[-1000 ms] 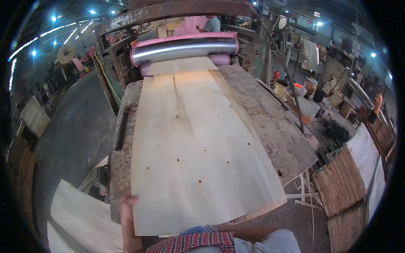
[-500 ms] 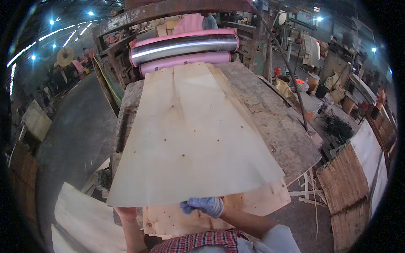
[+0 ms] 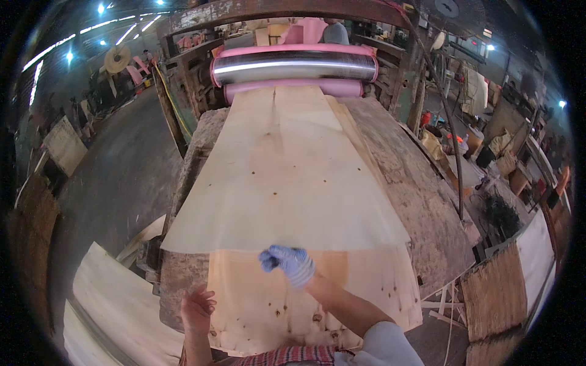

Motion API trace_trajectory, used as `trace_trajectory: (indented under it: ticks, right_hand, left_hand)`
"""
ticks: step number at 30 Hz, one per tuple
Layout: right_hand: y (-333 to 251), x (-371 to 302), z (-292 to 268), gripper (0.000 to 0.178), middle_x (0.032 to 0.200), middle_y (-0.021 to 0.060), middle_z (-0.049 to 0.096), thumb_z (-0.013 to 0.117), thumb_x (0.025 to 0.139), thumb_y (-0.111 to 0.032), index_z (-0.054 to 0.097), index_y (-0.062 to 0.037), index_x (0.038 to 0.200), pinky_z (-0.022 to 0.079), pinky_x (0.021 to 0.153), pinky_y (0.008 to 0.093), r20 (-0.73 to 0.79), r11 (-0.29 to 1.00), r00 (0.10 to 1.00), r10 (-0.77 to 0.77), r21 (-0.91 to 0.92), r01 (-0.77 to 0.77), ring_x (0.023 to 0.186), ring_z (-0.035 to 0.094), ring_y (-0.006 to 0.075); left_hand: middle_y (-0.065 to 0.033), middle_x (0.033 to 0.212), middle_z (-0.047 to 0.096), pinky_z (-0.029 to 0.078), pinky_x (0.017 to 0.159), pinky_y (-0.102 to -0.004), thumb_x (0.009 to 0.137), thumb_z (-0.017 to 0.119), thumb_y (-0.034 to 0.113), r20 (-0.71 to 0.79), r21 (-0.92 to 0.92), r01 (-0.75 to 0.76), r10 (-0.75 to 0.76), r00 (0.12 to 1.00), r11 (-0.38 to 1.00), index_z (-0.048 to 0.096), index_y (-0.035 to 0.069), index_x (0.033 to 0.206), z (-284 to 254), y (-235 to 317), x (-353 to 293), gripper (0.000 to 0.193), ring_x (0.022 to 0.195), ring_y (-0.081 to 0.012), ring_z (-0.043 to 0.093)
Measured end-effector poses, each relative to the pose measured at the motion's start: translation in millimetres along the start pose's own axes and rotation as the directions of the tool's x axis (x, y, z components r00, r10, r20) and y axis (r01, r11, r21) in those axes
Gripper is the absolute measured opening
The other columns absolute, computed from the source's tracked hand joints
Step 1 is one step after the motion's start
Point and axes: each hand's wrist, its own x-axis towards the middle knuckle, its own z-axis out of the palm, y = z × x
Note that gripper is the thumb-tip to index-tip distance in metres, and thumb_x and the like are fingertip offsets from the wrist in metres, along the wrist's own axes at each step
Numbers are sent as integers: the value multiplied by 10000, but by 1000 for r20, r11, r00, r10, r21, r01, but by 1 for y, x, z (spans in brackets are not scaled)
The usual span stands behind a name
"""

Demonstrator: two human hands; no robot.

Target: The person uses a metal rod near a rolling machine, collects and stacks wood veneer sheets as they feed through the rollers, and carries the stacked sheets to place them onto a pile on the floor.

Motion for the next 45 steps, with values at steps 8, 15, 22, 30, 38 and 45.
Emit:
trace_trajectory:
  ticks: [8, 15, 22, 30, 38, 45]
  right_hand:
    - [15, 90, -63, 236, 866, 142, 572, 568, 745, -104, 502, -8, 951, 493, 667, 356, -233, 960, 970, 73, 280, -4, 736, 573, 247]
    - [97, -30, -55, 402, 915, 126, 565, 583, 747, -150, 442, -27, 1103, 491, 666, 327, 54, 803, 802, 595, -20, -595, 769, 576, 214]
    - [130, -128, -36, 353, 1009, 96, 534, 527, 793, -149, 448, -21, 1113, 454, 753, 269, 259, 774, 731, 632, -163, -612, 867, 548, 167]
    - [128, -149, 6, 379, 1124, 100, 466, 463, 834, -153, 372, -31, 1181, 366, 890, 284, 605, 869, 630, 487, -409, -279, 1014, 465, 157]
    - [128, -178, 9, 445, 1132, 97, 465, 469, 825, -157, 305, -33, 1220, 379, 874, 291, 430, 914, 808, 404, -227, -336, 981, 483, 180]
    - [105, -176, -16, 484, 1094, 109, 471, 491, 808, -256, 321, -42, 1208, 381, 838, 351, 276, 678, 787, 552, 401, -616, 915, 480, 219]
  left_hand:
    - [-151, 987, 540, 450, 673, -283, 765, 499, 227, 18, 364, 103, -117, 993, 926, 517, -5, 1014, 19, -31, 1, 341, 810, -224, 566]
    - [-126, 1090, 472, 421, 720, -308, 688, 543, 117, 272, 902, -362, 337, 901, 238, 506, -11, 1015, -55, -70, 22, 353, 920, -228, 506]
    - [-146, 969, 534, 428, 629, -308, 702, 528, 113, 175, 768, -261, 200, 964, 585, 538, 11, 993, -64, -42, 27, 309, 801, -245, 542]
    - [-129, 869, 561, 446, 646, -288, 628, 566, 24, 148, 417, 43, -115, 982, 908, 492, -69, 1015, 25, -2, -29, 405, 727, -184, 550]
    - [-146, 863, 573, 491, 660, -351, 620, 562, 159, 342, -225, 1, 78, 937, 974, 501, -37, 968, 32, 35, -14, 404, 738, -247, 579]
    - [-105, 848, 580, 475, 633, -315, 679, 501, 191, 61, -84, 104, -99, 993, 991, 556, -10, 879, -7, 9, -22, 289, 729, -204, 573]
